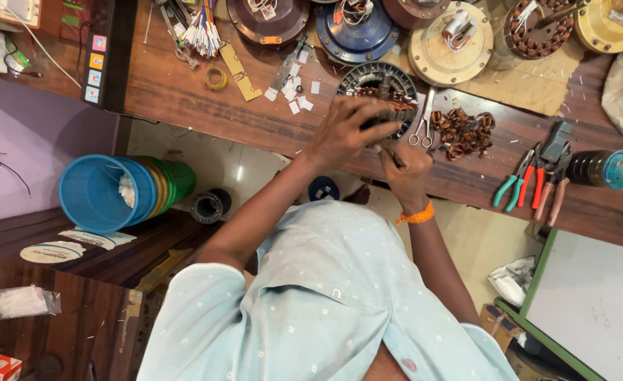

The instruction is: The person sits at a workbench and fits copper wire coils into the slots of a motor stator held in a round frame, pressing each coil down by hand and working around the stator. Pliers, scissors and other hand tools lie on the bench while the person seats the windings.

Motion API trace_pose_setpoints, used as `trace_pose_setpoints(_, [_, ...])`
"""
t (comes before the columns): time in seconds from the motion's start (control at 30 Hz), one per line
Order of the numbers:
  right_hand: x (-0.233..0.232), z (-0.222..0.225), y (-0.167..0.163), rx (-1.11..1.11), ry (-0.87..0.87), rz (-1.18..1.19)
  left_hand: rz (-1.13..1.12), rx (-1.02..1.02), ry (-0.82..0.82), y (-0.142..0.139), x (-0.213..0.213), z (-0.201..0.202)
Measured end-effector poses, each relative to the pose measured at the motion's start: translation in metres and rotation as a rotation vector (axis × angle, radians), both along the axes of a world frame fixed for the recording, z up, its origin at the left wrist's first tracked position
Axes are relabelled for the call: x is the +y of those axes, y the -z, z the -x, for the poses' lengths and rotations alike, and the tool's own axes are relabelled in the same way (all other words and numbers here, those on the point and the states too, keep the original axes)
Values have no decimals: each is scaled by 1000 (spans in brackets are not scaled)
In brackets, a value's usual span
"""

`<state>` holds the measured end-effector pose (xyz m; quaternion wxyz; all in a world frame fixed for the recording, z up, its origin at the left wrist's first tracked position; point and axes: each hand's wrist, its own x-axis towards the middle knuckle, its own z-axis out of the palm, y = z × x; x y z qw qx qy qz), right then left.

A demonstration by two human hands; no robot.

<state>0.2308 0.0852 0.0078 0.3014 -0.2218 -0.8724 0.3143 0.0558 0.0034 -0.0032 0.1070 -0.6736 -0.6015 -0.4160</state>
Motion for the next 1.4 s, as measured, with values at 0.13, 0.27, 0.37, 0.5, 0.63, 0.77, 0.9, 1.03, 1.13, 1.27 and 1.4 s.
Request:
trace_pose_setpoints(0.13, [0,-10,-17,-55,-47,70,-50,50,-13,8,-15,5])
trace_pose_setpoints(0.27, [10,-14,-42,-99,-127,55,-60,4,-20,18,-10,3])
trace_pose_setpoints(0.37, [26,-2,-57,-149,-74,2,-73,-216,-78,21,-4,-8])
trace_pose_setpoints(0.5, [40,22,-68,-139,-15,15,-88,-676,-205,15,2,-33])
trace_pose_setpoints(0.63, [48,44,-70,-148,-38,45,-107,-891,-266,6,2,-45])
trace_pose_setpoints(0.77, [62,54,-65,-217,-22,66,-97,-993,-320,6,9,-50])
trace_pose_setpoints(0.9, [79,64,-59,-290,7,162,-37,-976,-403,10,16,-51])
trace_pose_setpoints(1.03, [91,56,-58,-227,65,192,-87,-474,-356,4,5,-41])
trace_pose_setpoints(1.13, [87,37,-57,-228,130,298,-115,-116,-263,-5,0,-23])
trace_pose_setpoints(1.27, [78,14,-61,-212,154,376,-19,-92,-68,-11,12,6])
trace_pose_setpoints(1.4, [61,-3,-61,-195,82,301,32,-217,37,-10,14,13])
